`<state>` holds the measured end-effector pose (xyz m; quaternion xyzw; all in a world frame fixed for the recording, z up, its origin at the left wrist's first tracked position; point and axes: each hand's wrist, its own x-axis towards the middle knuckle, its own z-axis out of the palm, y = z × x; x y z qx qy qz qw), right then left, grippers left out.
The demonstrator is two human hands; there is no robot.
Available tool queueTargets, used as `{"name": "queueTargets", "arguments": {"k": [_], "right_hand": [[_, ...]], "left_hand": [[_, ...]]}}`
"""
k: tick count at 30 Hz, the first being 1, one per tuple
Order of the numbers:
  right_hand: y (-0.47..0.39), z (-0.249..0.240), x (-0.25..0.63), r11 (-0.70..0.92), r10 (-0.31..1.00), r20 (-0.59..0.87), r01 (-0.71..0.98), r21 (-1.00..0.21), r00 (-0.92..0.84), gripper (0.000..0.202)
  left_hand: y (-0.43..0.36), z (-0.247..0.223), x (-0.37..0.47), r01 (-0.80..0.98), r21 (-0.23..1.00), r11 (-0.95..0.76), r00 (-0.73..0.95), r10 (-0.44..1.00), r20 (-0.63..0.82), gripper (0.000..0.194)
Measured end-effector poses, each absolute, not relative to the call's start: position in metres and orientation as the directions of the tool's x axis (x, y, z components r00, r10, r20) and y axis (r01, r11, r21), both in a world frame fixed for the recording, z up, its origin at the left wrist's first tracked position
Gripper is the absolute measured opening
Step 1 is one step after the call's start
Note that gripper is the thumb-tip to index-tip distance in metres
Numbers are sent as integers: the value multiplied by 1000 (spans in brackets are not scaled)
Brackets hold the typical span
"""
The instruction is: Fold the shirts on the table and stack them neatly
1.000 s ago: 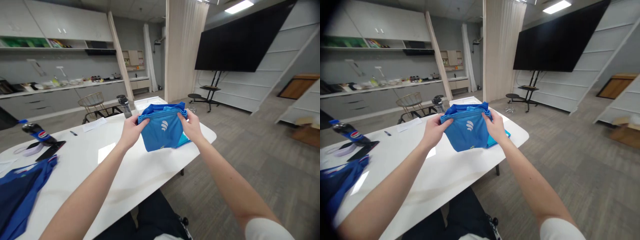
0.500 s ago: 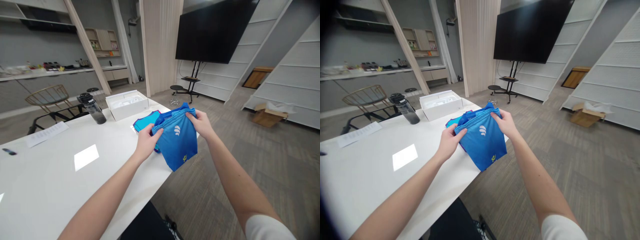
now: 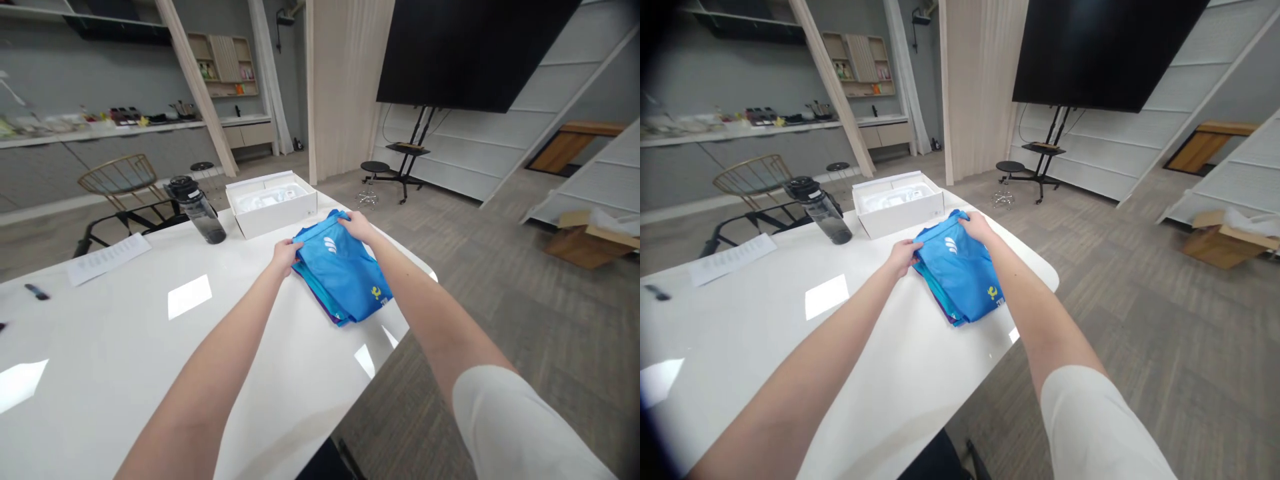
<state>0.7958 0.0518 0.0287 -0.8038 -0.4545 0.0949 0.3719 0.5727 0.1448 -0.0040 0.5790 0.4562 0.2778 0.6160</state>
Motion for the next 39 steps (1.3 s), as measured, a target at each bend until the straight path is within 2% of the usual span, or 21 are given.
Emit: {"name": "queueTargets", "arguments": {"k": [2,5,9,11,12,14,16,17,20,23,27,31,35,39], "right_hand": [[55,7,794,-360,810,126,655,-665,573,22],[59,-4,795,-353,809,147,671,-652,569,24],[75,1,797,-329,798,221,712,-621,561,28],[82,0,795,-386,796,181,714,-584,577,28],[84,-2,793,-444,789,139,712,-544,598,32],[83,-7,787,-560,767,53,708,-430,639,54],[78,-12,780,-601,768,11,727,-331,640,72],[76,-14,777,-593,780,12,745,-305,625,73],[70,-13,764,-514,825,75,800,-309,560,61],[68,-8,741,-383,873,153,846,-372,463,44],[69,2,689,-193,941,163,865,-463,297,30],[76,6,616,-80,986,91,865,-495,143,18],[96,-9,528,39,999,46,848,-528,-18,16],[124,-27,422,165,978,-12,803,-573,-210,17]], "left_hand": [[152,-28,571,193,961,197,417,870,-262,31],[161,-44,572,191,974,124,390,901,-191,37],[180,-46,579,343,938,-51,352,933,-78,40],[184,-47,578,440,893,-100,315,948,-49,47],[183,-48,576,490,861,-133,299,954,-22,53],[179,-51,569,577,782,-236,305,950,62,63],[171,-54,559,605,713,-354,379,916,133,62],[168,-55,553,589,704,-396,421,894,151,59],[163,-56,536,492,756,-433,499,851,162,50],[162,-52,515,409,810,-421,528,833,166,40],[159,-44,470,384,804,-454,570,802,181,25],[151,-37,402,472,766,-437,583,806,101,21],[144,-41,308,582,708,-400,559,829,9,22],[141,-48,188,729,580,-362,417,908,42,23]]}}
